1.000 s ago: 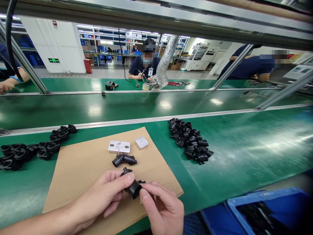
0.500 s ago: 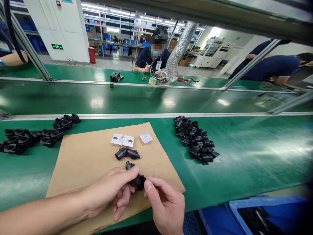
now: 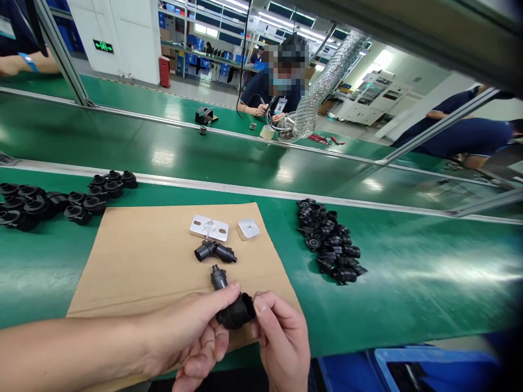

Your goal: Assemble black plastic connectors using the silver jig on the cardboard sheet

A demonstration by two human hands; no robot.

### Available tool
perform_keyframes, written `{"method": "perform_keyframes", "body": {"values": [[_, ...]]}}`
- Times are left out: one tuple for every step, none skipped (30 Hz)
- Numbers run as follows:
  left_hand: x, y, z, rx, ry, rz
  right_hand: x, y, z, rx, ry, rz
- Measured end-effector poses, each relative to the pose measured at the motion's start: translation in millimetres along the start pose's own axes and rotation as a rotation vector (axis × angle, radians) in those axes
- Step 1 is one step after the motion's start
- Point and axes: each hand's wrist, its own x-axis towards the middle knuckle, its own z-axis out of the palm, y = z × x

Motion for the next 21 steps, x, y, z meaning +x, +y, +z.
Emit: {"method": "perform_keyframes", "body": {"values": [[0,1,0.3,-0.004,0.002,0.002,0,0,1,0.009,0.001,0.0],[-1,2,0.7,-0.007,0.007,-0.002,0,0,1,0.019,0.005,0.0],[-1,3,1.1,-0.01,0.015,-0.009,1,-1,2,0.027,0.008,0.0],[-2,4,1.7,-0.015,0.018,-0.02,1,0,2,0.034,0.008,0.002],[-3,4,2.5,-0.017,0.02,-0.029,0,0,2,0.04,0.009,0.006],[-4,5,3.4,-0.018,0.019,-0.031,0,0,2,0.044,0.009,0.012],[-4,5,4.3,-0.015,0.018,-0.029,0,1,2,0.048,0.008,0.017],[-5,5,5.1,-0.011,0.017,-0.025,0,1,2,0.05,0.01,0.021],[-6,6,5.7,-0.007,0.018,-0.021,0,1,2,0.051,0.012,0.021],[-6,6,5.9,-0.003,0.018,-0.019,-1,1,2,0.047,0.016,0.021],[-6,6,5.8,0.001,0.02,-0.015,-1,1,1,0.036,0.017,0.016],[-6,6,5.2,0.007,0.023,-0.01,-1,0,0,0.017,0.014,0.008],[-6,6,4.3,0.013,0.031,-0.003,-1,-2,-1,-0.014,0.009,-0.002],[-6,6,3.2,0.018,0.044,0.011,-1,-4,-2,-0.06,0.003,-0.017],[-6,6,2.0,0.02,0.06,0.03,-1,-7,-3,-0.117,0.001,-0.037],[-6,6,1.0,0.021,0.075,0.052,-1,-9,-4,-0.178,0.003,-0.058],[-6,6,0.2,0.019,0.087,0.078,-1,-12,-5,-0.236,0.011,-0.082],[-7,5,-0.3,0.015,0.097,0.105,-1,-14,-5,-0.284,0.02,-0.108],[-7,5,-0.5,0.01,0.107,0.132,0,-16,-5,-0.316,0.031,-0.136],[-8,4,-0.4,0.005,0.114,0.152,0,-18,-5,-0.333,0.04,-0.162],[-8,3,-0.1,0.001,0.118,0.165,1,-19,-4,-0.339,0.05,-0.184]]}}
